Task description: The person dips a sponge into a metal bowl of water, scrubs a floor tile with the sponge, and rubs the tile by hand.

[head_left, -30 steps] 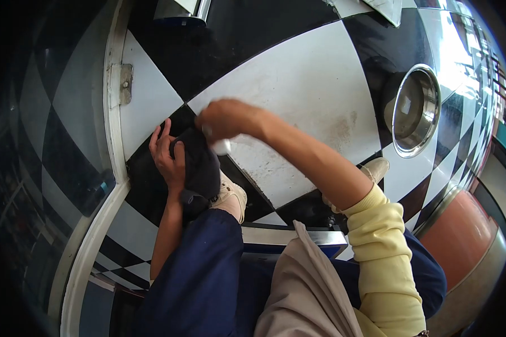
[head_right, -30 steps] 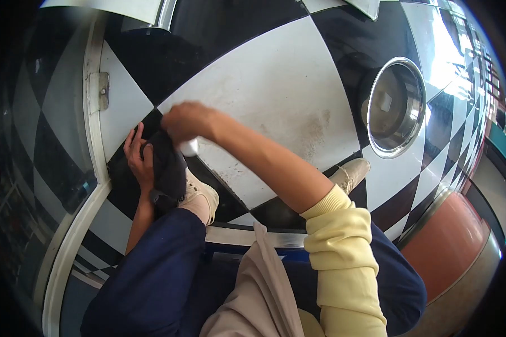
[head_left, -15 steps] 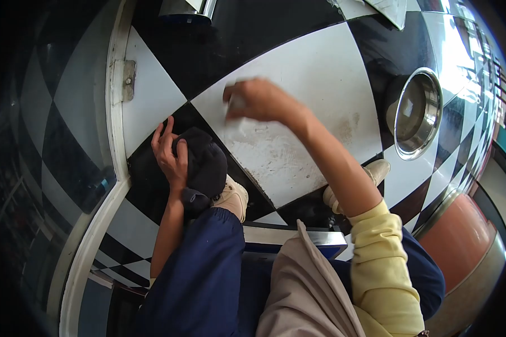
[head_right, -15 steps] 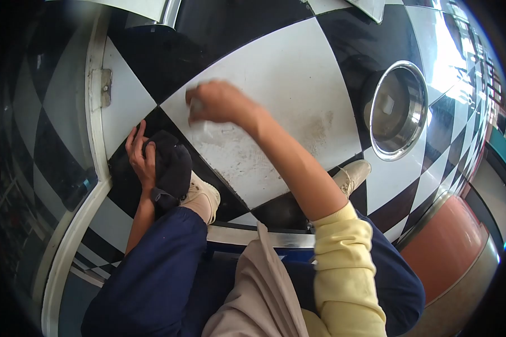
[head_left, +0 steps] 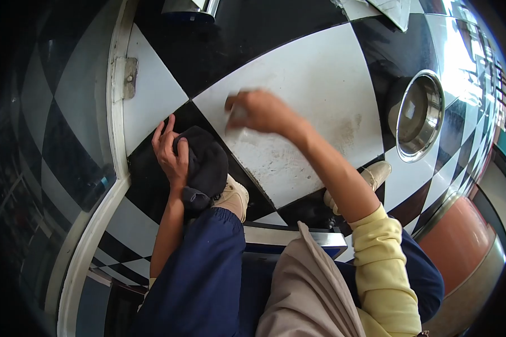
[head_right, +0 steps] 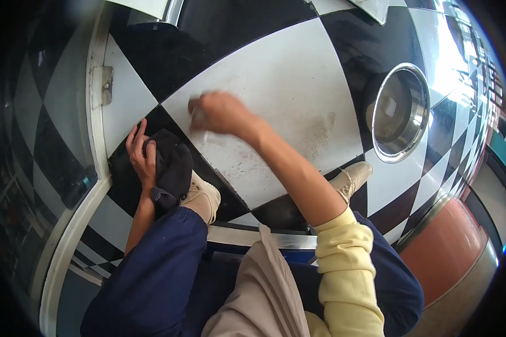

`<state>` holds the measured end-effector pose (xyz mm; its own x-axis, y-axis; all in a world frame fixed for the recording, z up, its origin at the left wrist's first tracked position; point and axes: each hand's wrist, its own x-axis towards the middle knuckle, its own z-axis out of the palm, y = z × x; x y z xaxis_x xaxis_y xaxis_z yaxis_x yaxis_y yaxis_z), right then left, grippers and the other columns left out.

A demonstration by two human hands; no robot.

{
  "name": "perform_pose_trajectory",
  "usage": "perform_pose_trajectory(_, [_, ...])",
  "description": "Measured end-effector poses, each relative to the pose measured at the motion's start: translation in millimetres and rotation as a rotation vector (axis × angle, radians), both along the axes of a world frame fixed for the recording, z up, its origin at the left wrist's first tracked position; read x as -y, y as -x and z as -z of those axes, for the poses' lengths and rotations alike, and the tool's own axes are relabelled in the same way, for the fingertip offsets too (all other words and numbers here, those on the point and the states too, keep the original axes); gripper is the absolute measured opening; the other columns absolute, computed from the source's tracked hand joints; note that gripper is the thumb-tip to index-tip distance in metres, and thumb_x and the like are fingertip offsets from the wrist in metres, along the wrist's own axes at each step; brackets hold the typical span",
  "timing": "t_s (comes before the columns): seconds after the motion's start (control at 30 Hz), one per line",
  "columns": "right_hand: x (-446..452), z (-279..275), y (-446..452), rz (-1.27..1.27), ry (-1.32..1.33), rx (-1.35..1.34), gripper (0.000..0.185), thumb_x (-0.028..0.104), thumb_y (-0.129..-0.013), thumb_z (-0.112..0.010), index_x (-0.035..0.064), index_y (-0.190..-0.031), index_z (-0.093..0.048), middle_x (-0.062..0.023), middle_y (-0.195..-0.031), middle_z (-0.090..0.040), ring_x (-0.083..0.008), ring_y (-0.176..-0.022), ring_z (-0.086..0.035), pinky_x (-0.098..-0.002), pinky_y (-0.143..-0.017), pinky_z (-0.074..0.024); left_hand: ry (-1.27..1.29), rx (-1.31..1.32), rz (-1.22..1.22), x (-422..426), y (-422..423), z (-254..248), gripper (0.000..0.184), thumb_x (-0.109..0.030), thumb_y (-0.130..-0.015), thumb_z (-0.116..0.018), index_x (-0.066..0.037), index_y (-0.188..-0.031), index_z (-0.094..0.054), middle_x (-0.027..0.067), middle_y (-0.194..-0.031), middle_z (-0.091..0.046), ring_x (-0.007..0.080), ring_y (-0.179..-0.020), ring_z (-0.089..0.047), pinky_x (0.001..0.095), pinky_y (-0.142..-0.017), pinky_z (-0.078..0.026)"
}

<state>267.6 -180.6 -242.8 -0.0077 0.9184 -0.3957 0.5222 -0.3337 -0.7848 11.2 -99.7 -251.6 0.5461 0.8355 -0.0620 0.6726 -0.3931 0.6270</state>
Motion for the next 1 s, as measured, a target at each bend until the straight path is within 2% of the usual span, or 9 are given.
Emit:
perform_pose_trajectory(0.07, [-11, -18, -26, 0.246, 0.035, 0.005, 0.035, 0.029, -0.076, -0.078, 0.0056, -0.1, -0.068, -0.0159, -0.096, -0.07, -0.0319, -0.09, -0.068, -0.0408, -0.081, -0.0528, 0.031, 0.021, -0.018, 0, -2, -2, 0.01, -0.011, -0.083, -0.055, -0.002, -0.078, -0.055, 0.0098, -0.132, -0.063, 0.0333, -0.13, -0.044, 0.0411, -0.112, -0.03])
perform_pose_trajectory(0.1, [-12, -16, -26, 0.242, -0.012, 0.013, 0.035, 0.028, -0.075, -0.078, 0.0053, -0.1, -0.068, -0.0163, -0.096, -0.069, -0.0317, -0.09, -0.068, -0.0407, -0.081, -0.053, 0.034, 0.003, -0.02, 1, -1, -2, 0.01, -0.01, -0.083, -0.055, -0.002, -0.078, -0.054, 0.0099, -0.132, -0.063, 0.0332, -0.13, -0.044, 0.041, -0.112, -0.03])
perform_pose_trajectory(0.23, [4, -13, 19, -0.21, 0.038, 0.01, 0.034, 0.03, -0.077, -0.078, 0.009, -0.102, -0.068, -0.0153, -0.096, -0.069, -0.0338, -0.092, -0.067, -0.0429, -0.085, -0.0524, -0.008, -0.007, 0.0, 0, -2, -1, 0.009, -0.009, -0.083, -0.055, -0.002, -0.078, -0.054, 0.0102, -0.131, -0.063, 0.0328, -0.13, -0.044, 0.0408, -0.112, -0.031])
perform_pose_trajectory(0.27, [8, -12, 19, -0.203, 0.017, -0.008, 0.034, 0.03, -0.077, -0.078, 0.0086, -0.102, -0.068, -0.0149, -0.096, -0.069, -0.0337, -0.093, -0.067, -0.0422, -0.085, -0.0523, -0.026, -0.003, 0.013, -1, -2, -1, 0.009, -0.009, -0.082, -0.055, -0.002, -0.078, -0.054, 0.0102, -0.131, -0.063, 0.0327, -0.131, -0.044, 0.0408, -0.112, -0.031])
perform_pose_trajectory(0.4, [-2, -12, -29, 0.245, -0.028, -0.026, 0.033, 0.028, -0.077, -0.078, 0.0077, -0.101, -0.068, -0.0146, -0.095, -0.068, -0.033, -0.09, -0.067, -0.0407, -0.081, -0.0526, 0.009, 0.012, -0.003, 1, -1, -2, 0.01, -0.01, -0.083, -0.055, -0.002, -0.078, -0.054, 0.0107, -0.131, -0.063, 0.0329, -0.131, -0.044, 0.0409, -0.112, -0.031])
perform_pose_trajectory(0.6, [8, -12, 19, -0.135, -0.017, -0.016, 0.035, 0.03, -0.076, -0.078, 0.0085, -0.102, -0.068, -0.015, -0.095, -0.068, -0.0336, -0.091, -0.067, -0.0421, -0.082, -0.0528, -0.017, 0.0, 0.012, -1, -1, 1, 0.01, -0.01, -0.083, -0.055, -0.002, -0.078, -0.054, 0.0113, -0.131, -0.063, 0.0333, -0.131, -0.044, 0.0413, -0.112, -0.03])
perform_pose_trajectory(0.73, [-9, -6, -20, 0.271, -0.102, 0.0, 0.035, 0.031, -0.077, -0.078, 0.007, -0.101, -0.068, -0.0161, -0.095, -0.068, -0.0341, -0.088, -0.067, -0.0417, -0.081, -0.0527, 0.011, -0.001, -0.004, 1, 0, -1, 0.011, -0.01, -0.083, -0.055, -0.001, -0.077, -0.054, 0.0114, -0.132, -0.063, 0.0336, -0.13, -0.044, 0.0415, -0.112, -0.03])
perform_pose_trajectory(0.93, [6, -8, 29, -0.154, -0.051, -0.026, 0.037, 0.032, -0.077, -0.077, 0.0073, -0.103, -0.066, -0.0167, -0.096, -0.067, -0.035, -0.091, -0.067, -0.0434, -0.081, -0.0524, -0.02, -0.006, 0.014, -1, -1, 1, 0.011, -0.01, -0.083, -0.055, -0.001, -0.077, -0.054, 0.0114, -0.132, -0.063, 0.0331, -0.13, -0.044, 0.0418, -0.112, -0.03])
perform_pose_trajectory(1.0, [-4, -2, 6, 0.022, -0.015, -0.01, 0.035, 0.031, -0.078, -0.077, 0.0075, -0.103, -0.067, -0.0167, -0.095, -0.068, -0.0345, -0.09, -0.067, -0.0428, -0.082, -0.0526, -0.016, -0.006, 0.006, 1, 0, 1, 0.011, -0.01, -0.083, -0.055, -0.001, -0.077, -0.054, 0.0114, -0.131, -0.063, 0.0332, -0.13, -0.044, 0.0418, -0.112, -0.03])
